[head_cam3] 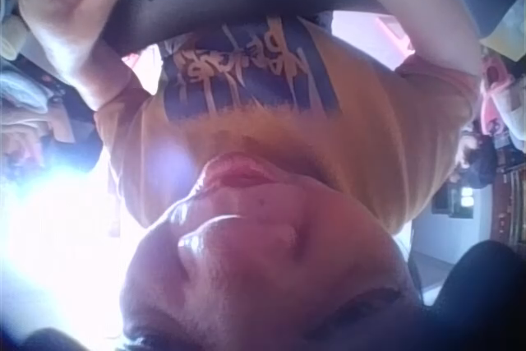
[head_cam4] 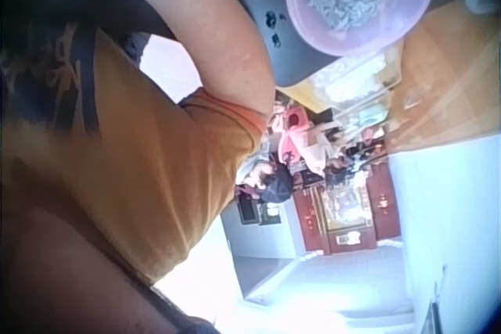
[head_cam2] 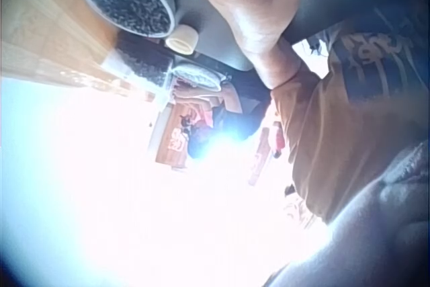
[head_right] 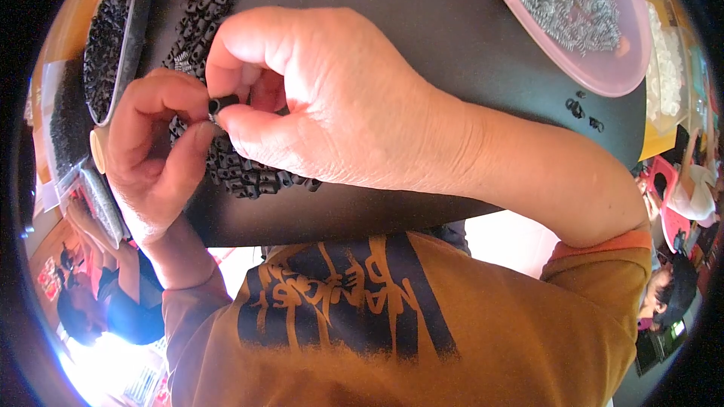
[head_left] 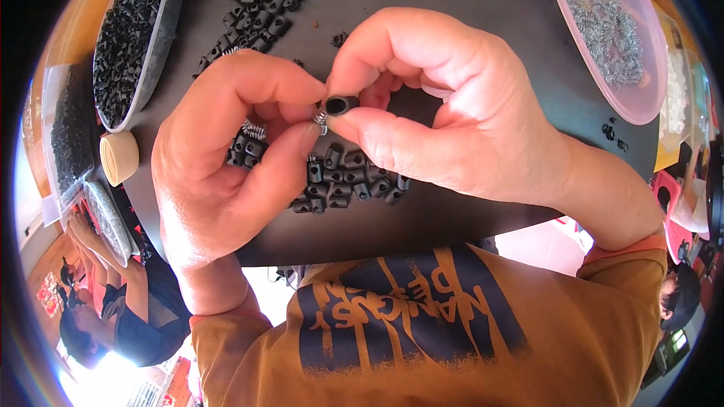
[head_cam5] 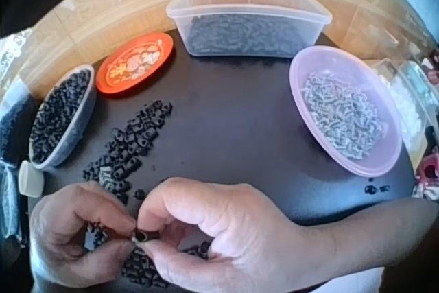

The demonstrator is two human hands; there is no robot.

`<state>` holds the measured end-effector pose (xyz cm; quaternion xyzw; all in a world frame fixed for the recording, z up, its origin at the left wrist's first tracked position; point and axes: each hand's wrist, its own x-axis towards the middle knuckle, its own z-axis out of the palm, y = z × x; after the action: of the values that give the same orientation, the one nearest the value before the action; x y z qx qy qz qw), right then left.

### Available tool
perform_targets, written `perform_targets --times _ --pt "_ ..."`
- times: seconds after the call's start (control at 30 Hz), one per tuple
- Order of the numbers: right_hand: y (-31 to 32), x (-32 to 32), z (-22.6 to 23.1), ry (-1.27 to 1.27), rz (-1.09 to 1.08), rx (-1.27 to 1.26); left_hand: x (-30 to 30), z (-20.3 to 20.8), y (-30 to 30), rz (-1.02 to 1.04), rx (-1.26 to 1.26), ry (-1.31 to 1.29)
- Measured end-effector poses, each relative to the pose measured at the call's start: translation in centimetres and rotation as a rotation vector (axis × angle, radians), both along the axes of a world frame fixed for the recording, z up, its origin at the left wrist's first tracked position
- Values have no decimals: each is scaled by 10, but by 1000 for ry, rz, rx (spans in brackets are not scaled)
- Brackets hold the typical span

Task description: The person assembles plastic cord locks by inserting small metal springs into plastic lock bodies and pressing inner plungers into the housings by hand.

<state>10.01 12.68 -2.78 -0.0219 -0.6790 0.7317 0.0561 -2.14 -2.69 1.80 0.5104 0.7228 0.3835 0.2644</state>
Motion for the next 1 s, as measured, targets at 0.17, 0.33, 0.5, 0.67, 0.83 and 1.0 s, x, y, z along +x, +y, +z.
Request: perform_targets --times 0.17,0.33,0.5,0.67,0.83,1.0 --pt "1 0 0 -38 32 -191 3 0 2 53 -112 74" --pt "-2 -1 0 -48 -21 -311 -6 -10 5 -96 -11 297" --pt "2 -2 -9 28 -162 -179 -1 -10 9 -21 -55 233" --pt "27 -2 5 -127 -90 -504 3 -16 10 -41 -121 377" --pt "36 -6 8 -149 -185 -410 5 -12 10 -31 -201 354" --pt "40 -9 6 -103 -234 -334 5 -8 8 0 -136 325"
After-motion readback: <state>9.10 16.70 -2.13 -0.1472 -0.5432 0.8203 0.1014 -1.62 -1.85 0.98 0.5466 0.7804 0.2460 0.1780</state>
